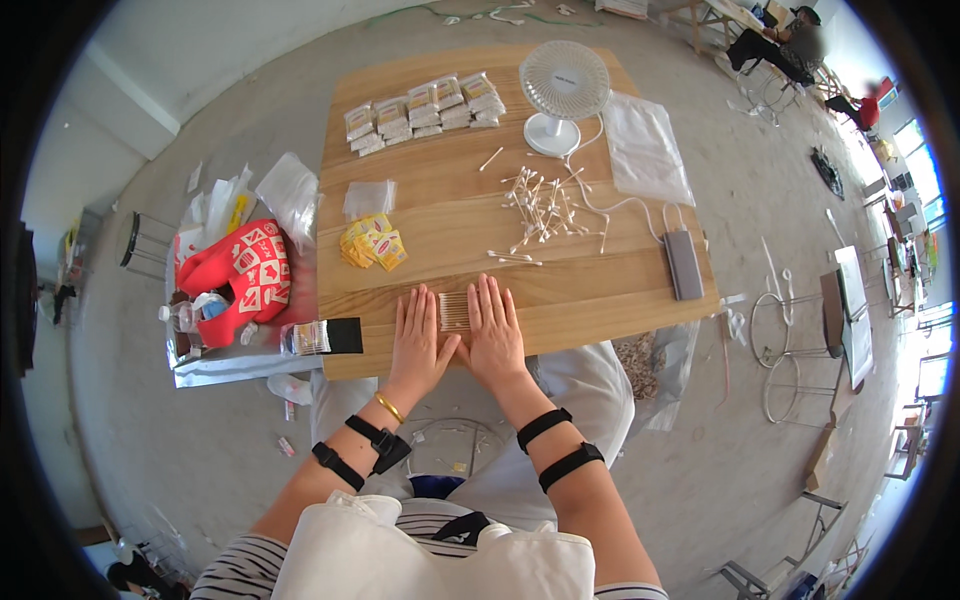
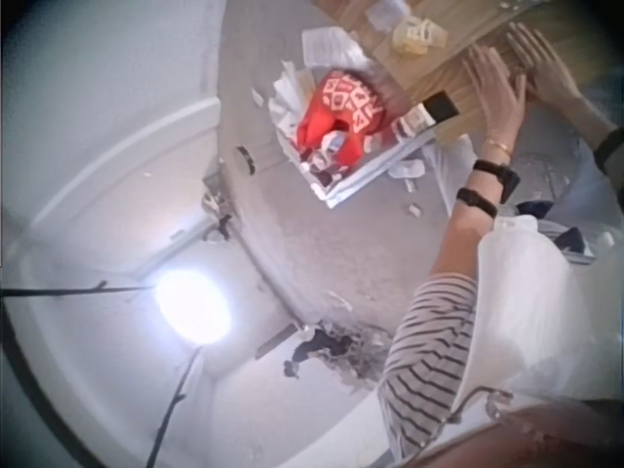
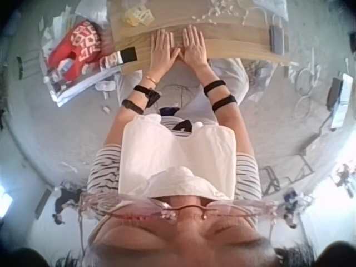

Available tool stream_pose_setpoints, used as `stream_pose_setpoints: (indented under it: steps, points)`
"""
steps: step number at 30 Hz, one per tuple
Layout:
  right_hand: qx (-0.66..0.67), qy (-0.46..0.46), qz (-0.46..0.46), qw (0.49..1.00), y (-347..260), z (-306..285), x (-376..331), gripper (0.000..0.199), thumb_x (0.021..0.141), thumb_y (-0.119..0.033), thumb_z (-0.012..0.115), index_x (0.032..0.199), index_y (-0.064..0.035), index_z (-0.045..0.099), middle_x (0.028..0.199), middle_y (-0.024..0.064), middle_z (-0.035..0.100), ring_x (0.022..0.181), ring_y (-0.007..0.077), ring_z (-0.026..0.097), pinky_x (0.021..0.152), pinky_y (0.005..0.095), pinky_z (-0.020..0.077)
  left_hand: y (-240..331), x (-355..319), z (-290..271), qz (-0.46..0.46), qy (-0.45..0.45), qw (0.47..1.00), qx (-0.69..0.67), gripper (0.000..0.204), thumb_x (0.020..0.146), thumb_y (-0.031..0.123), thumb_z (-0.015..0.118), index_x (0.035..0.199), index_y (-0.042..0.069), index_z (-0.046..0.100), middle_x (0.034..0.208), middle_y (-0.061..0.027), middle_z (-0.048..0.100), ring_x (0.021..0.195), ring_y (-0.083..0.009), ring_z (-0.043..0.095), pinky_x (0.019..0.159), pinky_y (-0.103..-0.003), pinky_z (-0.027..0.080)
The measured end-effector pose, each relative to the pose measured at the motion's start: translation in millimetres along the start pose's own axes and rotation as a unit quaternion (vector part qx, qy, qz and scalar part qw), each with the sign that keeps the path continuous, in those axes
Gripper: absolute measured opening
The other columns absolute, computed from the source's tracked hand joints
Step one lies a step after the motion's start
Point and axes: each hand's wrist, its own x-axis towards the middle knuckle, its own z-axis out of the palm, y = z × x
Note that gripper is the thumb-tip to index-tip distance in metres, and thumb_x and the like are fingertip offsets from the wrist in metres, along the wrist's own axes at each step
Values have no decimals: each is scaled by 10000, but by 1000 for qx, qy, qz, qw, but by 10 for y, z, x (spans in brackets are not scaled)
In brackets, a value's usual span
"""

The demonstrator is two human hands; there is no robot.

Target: The recorder organizes and packs small items, such as cotton swabs or sticks, into plastic bags.

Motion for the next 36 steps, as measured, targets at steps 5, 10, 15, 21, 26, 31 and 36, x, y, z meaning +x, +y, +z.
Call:
stream_pose_setpoints:
  steps: [5, 10, 15, 21, 26, 31, 36]
  points:
    - [26, 17, 8, 999, 18, -25, 6, 904, 941, -531, 534, 1551, 54, 211, 1631, 225, 202, 1540, 327, 137, 1255, 477, 116, 56, -264, -101, 16, 15, 997, -70, 634, 914, 262, 646, 1432, -7, 398, 1561, -244, 319, 1471, -428, 271, 1207, -565, 215]
    - [15, 11, 8, 1000, 13, 1, 8, 892, 955, -535, 521, 1556, 44, 206, 1632, 216, 203, 1541, 315, 135, 1256, 467, 116, 82, -292, -135, 9, 10, 997, -82, 590, 877, 189, 680, 1396, 30, 448, 1545, -241, 338, 1470, -429, 271, 1206, -565, 222]
    - [-1, 8, 7, 1000, 6, -6, 3, 889, 958, -539, 515, 1556, 44, 209, 1634, 212, 202, 1542, 311, 133, 1257, 463, 114, 69, -304, -137, 17, -1, 998, -56, 594, 883, 176, 669, 1415, 37, 442, 1565, -231, 316, 1466, -430, 283, 1211, -554, 214]
    - [10, 9, 9, 1000, 7, -2, 7, 898, 951, -542, 521, 1557, 43, 208, 1637, 208, 197, 1542, 312, 133, 1257, 460, 111, 116, -283, -112, 3, 15, 999, -53, 611, 903, 219, 643, 1437, 22, 424, 1562, -235, 317, 1460, -432, 284, 1205, -559, 217]
    - [8, 9, 9, 1000, 9, -10, 7, 901, 947, -540, 526, 1558, 40, 207, 1638, 207, 197, 1542, 311, 131, 1258, 457, 109, 108, -285, -117, 13, 10, 999, -35, 611, 913, 238, 632, 1438, 15, 413, 1558, -239, 320, 1453, -439, 288, 1202, -561, 218]
    - [10, 2, 14, 1000, 15, -5, 10, 899, 950, -551, 511, 1564, 29, 201, 1645, 198, 179, 1546, 298, 119, 1261, 451, 102, 150, -236, -95, -1, 26, 998, -62, 606, 927, 288, 607, 1420, -12, 424, 1534, -240, 350, 1445, -429, 299, 1204, -559, 214]
    - [3, -1, 12, 1000, 12, -3, 12, 900, 953, -561, 501, 1566, 25, 199, 1648, 196, 171, 1547, 295, 115, 1261, 449, 99, 176, -232, -76, -8, 27, 999, -18, 609, 957, 354, 565, 1414, -22, 424, 1522, -244, 359, 1437, -436, 303, 1189, -568, 220]
